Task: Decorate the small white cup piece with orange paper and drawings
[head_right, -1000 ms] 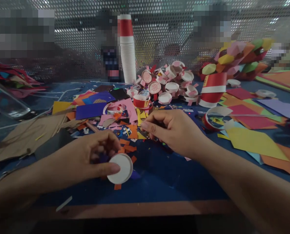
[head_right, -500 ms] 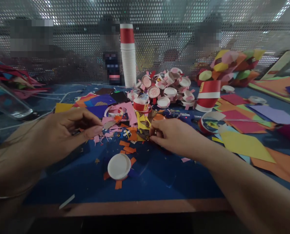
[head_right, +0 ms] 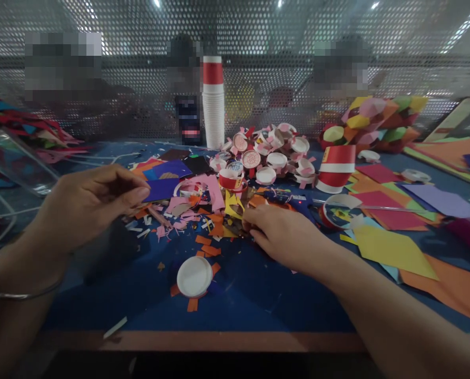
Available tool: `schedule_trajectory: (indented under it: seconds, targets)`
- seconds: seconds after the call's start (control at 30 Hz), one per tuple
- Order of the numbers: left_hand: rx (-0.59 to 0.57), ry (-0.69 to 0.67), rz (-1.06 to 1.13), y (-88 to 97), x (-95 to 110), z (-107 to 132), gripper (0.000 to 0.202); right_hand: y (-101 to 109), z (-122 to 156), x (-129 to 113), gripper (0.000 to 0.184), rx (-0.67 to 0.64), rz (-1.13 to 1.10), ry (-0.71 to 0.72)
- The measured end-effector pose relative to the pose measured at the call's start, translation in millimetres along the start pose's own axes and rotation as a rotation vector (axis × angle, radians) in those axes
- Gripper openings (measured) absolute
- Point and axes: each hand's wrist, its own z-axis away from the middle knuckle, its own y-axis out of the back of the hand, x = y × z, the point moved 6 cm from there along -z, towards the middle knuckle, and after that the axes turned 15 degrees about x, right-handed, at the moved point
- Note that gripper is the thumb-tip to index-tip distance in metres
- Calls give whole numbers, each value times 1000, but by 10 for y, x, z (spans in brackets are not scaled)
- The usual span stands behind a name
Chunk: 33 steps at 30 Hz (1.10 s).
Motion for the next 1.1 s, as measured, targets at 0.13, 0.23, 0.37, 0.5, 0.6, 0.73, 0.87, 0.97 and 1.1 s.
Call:
schedule_trajectory:
  seconds: [0.13,0.23,0.37,0.5,0.6,0.73,0.87,0.97,1.1]
  targets:
    - [-37,32,-29,-49,-54,-62,21,28,1,2,18,-10,18,10]
    - [-174,20,-96,-131,-28,-87,17,20,-1,14,19,-33,31,11]
    - [-392,-225,-337,-219,53,-63,12,2,10,30,21,-71,49,10]
    - [-519,-340,-450,-336,-28,19,20,8,39,67,24,-81,31,17]
    - [-491,-333,-461,-389,-171,5,21,61,51,114,25,-29,-16,26]
    - [-400,-324,-455,-374,-239,-34,21,148,60,126,27,-32,-153,42]
    - [-350,-306,-313,-346,0,107,30,232,61,60,25,-111,-319,26]
    - [-442,-359,-88,-418,197,325,44,274,60,28,24,-133,-396,-30]
    - [-563,-408,-15,-533,201,506,53,276,58,-24,21,-111,-411,-60]
